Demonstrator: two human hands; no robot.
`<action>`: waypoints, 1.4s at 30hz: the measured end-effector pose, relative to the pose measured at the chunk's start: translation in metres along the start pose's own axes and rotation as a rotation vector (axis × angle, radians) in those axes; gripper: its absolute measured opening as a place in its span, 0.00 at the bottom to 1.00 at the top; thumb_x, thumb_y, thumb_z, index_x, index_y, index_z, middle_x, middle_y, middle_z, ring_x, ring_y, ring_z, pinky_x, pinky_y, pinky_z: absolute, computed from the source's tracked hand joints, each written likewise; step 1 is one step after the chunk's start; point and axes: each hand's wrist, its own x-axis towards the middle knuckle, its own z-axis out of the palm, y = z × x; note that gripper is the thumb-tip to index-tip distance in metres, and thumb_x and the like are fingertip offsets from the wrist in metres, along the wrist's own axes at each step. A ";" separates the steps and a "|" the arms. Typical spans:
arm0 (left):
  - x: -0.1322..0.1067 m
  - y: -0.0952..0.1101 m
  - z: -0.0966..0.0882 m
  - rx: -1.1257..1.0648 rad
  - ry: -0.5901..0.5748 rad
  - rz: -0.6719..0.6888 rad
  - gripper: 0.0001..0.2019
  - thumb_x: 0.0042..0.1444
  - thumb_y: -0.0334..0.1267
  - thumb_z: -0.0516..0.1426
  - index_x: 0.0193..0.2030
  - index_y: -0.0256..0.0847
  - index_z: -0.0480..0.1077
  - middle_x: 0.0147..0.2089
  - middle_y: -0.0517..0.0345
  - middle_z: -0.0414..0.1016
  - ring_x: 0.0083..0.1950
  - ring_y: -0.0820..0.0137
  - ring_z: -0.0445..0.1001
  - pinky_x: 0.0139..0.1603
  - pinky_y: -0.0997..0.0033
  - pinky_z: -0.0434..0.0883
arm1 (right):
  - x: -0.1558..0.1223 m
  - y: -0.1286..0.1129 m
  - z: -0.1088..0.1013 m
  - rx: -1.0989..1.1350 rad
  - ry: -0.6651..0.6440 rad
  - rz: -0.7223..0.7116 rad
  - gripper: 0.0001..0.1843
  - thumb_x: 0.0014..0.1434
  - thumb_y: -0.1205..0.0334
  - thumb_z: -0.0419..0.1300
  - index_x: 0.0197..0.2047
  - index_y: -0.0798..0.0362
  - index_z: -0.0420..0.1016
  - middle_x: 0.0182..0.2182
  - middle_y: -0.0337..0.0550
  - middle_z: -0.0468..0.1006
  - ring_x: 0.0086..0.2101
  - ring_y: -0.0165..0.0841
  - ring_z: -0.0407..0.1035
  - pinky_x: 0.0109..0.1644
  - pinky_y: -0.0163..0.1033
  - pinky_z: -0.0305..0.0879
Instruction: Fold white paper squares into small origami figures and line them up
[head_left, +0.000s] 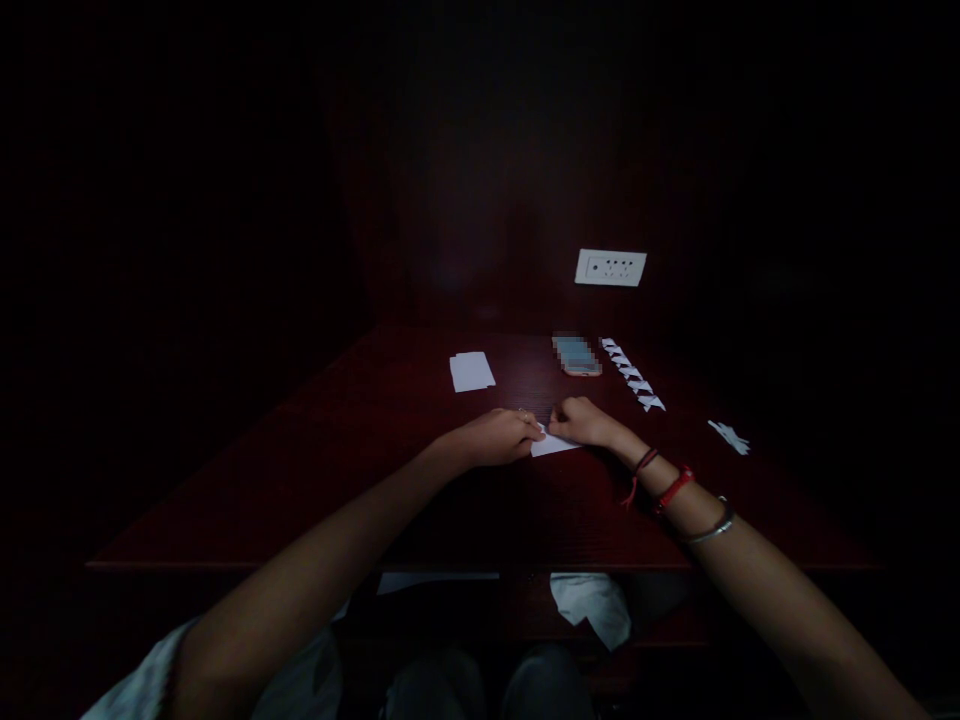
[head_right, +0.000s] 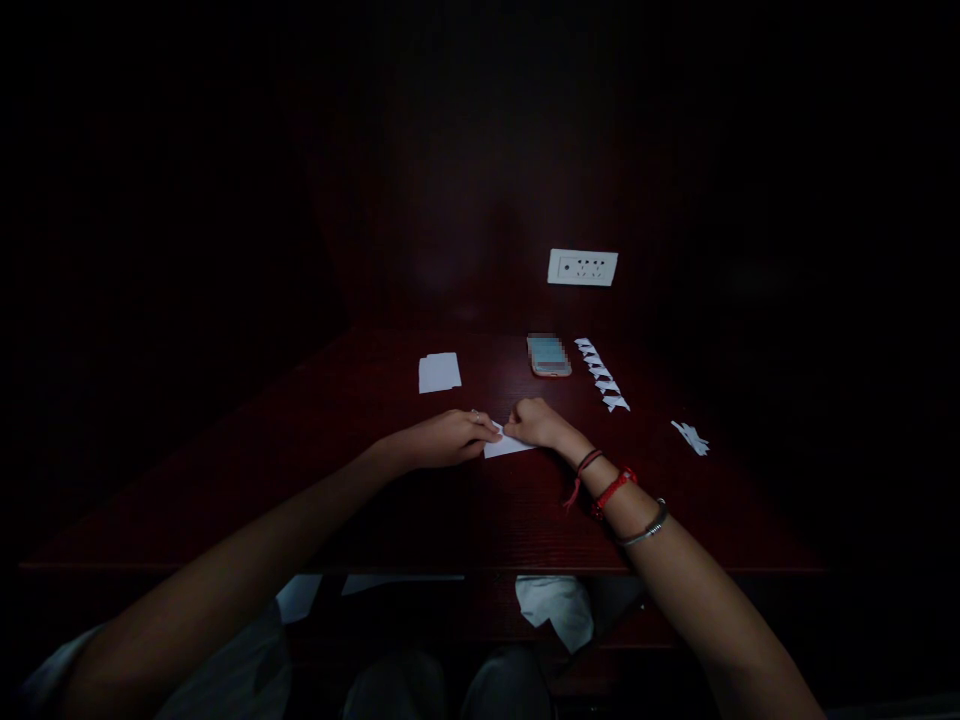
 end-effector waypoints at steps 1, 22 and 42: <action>0.000 0.000 0.000 0.010 0.004 -0.004 0.12 0.52 0.31 0.46 0.42 0.43 0.65 0.44 0.59 0.66 0.45 0.72 0.64 0.46 0.73 0.59 | 0.000 0.000 0.001 -0.025 0.006 0.010 0.11 0.46 0.60 0.50 0.25 0.57 0.71 0.23 0.45 0.73 0.23 0.28 0.65 0.24 0.30 0.53; 0.000 0.009 0.002 0.156 -0.045 -0.096 0.13 0.51 0.32 0.45 0.43 0.43 0.64 0.44 0.57 0.64 0.44 0.70 0.64 0.44 0.70 0.60 | -0.003 -0.012 0.004 -0.146 -0.014 0.279 0.19 0.47 0.54 0.48 0.31 0.58 0.72 0.30 0.51 0.73 0.28 0.32 0.67 0.23 0.31 0.52; 0.000 0.007 0.003 0.110 -0.045 -0.076 0.14 0.51 0.31 0.45 0.44 0.42 0.64 0.45 0.57 0.64 0.44 0.70 0.63 0.45 0.72 0.59 | -0.005 0.000 -0.002 0.002 -0.050 0.109 0.13 0.47 0.60 0.49 0.28 0.59 0.71 0.25 0.46 0.73 0.25 0.27 0.64 0.26 0.29 0.52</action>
